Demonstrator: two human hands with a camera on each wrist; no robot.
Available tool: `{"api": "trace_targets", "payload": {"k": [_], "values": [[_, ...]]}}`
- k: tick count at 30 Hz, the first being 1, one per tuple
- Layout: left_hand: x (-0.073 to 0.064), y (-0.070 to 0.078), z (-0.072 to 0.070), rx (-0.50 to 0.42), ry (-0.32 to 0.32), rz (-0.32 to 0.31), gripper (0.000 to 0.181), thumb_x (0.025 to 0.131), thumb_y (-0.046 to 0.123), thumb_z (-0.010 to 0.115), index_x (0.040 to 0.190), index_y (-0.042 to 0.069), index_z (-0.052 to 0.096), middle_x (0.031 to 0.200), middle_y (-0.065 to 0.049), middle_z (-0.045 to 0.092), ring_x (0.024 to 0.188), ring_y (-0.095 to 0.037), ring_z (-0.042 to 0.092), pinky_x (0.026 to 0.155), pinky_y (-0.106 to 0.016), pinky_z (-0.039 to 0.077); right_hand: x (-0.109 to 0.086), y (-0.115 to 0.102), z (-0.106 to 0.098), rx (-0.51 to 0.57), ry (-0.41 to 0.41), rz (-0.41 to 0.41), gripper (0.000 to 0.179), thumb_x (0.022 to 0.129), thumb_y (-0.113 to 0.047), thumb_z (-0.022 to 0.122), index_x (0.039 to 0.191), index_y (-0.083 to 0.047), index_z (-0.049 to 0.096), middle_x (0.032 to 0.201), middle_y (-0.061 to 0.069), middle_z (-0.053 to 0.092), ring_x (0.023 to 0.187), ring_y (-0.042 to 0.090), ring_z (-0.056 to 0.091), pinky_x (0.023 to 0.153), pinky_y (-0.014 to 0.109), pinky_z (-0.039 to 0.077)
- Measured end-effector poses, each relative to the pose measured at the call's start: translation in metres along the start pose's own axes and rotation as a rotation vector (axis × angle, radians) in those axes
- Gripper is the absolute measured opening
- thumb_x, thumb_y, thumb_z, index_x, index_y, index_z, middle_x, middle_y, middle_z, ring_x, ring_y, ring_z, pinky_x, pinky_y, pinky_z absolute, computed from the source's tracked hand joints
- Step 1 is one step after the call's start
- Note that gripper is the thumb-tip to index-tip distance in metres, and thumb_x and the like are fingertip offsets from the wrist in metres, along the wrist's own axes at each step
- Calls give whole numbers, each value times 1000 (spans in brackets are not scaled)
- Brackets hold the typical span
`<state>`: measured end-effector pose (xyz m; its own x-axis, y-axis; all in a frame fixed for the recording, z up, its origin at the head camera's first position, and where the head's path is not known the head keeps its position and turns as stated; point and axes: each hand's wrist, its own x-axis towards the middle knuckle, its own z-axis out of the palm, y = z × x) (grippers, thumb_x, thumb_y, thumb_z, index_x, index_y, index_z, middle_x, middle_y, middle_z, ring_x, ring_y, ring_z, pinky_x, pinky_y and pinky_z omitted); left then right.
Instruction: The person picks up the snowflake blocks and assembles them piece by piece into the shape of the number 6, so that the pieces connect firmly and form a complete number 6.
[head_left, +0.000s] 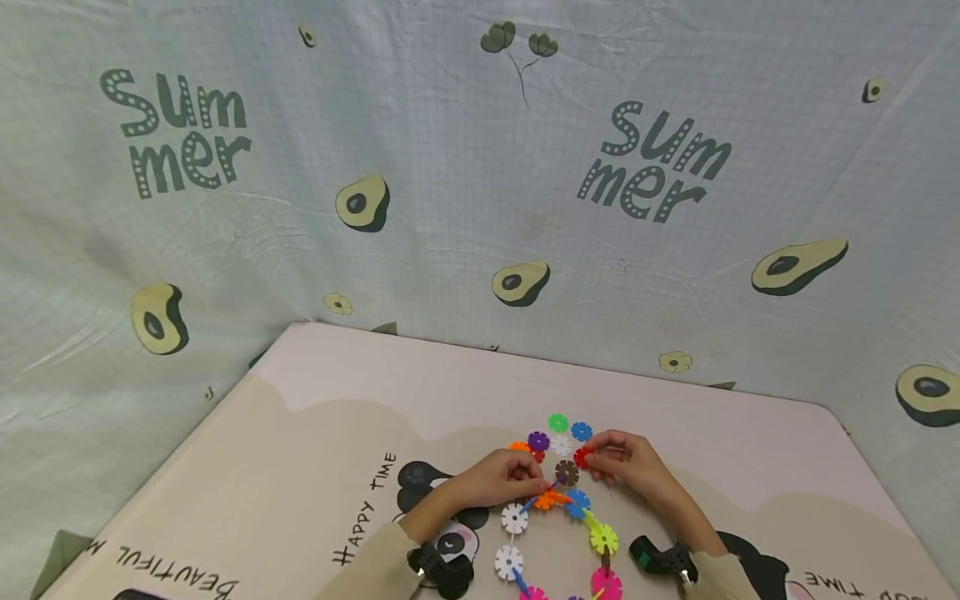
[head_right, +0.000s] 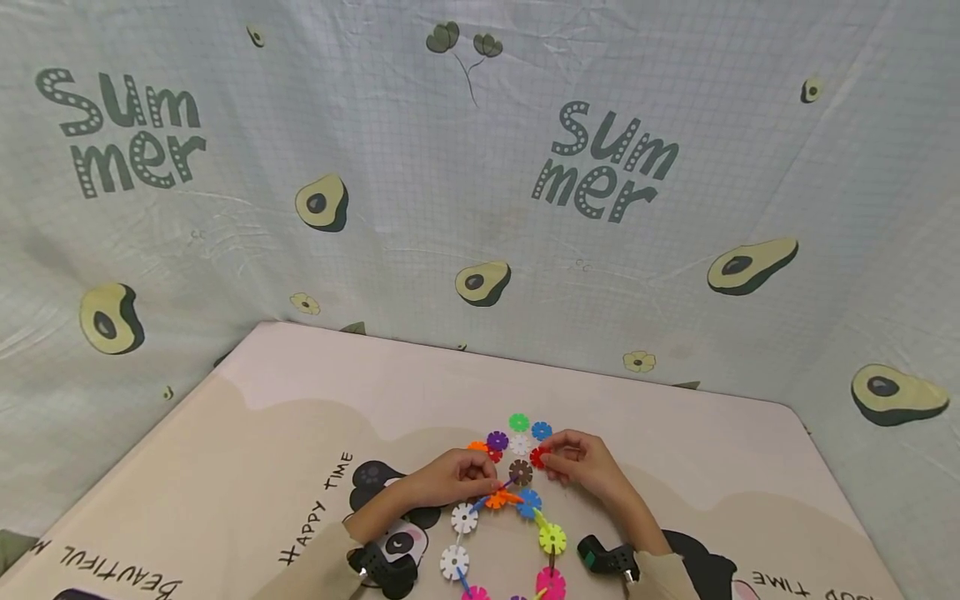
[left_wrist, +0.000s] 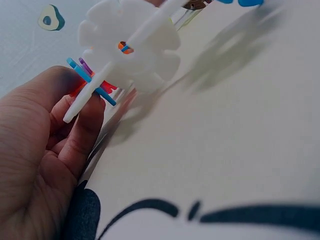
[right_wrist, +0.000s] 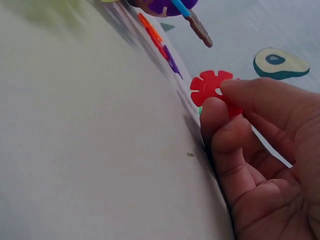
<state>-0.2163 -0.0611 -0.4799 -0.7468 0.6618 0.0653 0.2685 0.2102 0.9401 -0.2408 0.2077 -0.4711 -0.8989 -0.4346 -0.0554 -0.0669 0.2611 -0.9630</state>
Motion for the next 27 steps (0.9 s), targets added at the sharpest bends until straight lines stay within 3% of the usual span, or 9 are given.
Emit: {"api": "trace_targets", "payload": {"k": [10, 17, 22, 27], "values": [[-1, 3, -1, 26, 7, 5, 13, 94, 9, 63, 92, -4, 64, 76, -5, 63, 60, 2, 48, 58, -14, 41, -8, 0, 0, -11, -59, 21, 27, 89, -15, 71, 101, 6, 59, 84, 10, 66, 66, 14, 59, 61, 25, 52], [-1, 2, 0, -6, 1, -6, 15, 96, 9, 61, 92, -5, 63, 73, -4, 62, 59, 1, 49, 57, -14, 42, -12, -1, 0, -43, -58, 16, 27, 88, -16, 73, 100, 5, 60, 84, 11, 64, 65, 14, 57, 60, 23, 50], [0, 1, 0, -19, -6, -4, 15, 96, 9, 60, 93, -5, 62, 74, -6, 63, 59, 0, 49, 57, -14, 42, -13, -2, 1, -31, -72, -24, 25, 89, -14, 72, 100, 6, 60, 84, 9, 64, 65, 12, 57, 61, 23, 51], [-1, 3, 0, -29, -32, -7, 12, 95, 7, 60, 93, -5, 62, 73, -1, 60, 57, 0, 49, 57, -14, 43, -13, 0, 0, -30, -105, -113, 19, 90, -10, 69, 100, 5, 63, 85, 5, 66, 65, 12, 57, 60, 23, 51]]}}
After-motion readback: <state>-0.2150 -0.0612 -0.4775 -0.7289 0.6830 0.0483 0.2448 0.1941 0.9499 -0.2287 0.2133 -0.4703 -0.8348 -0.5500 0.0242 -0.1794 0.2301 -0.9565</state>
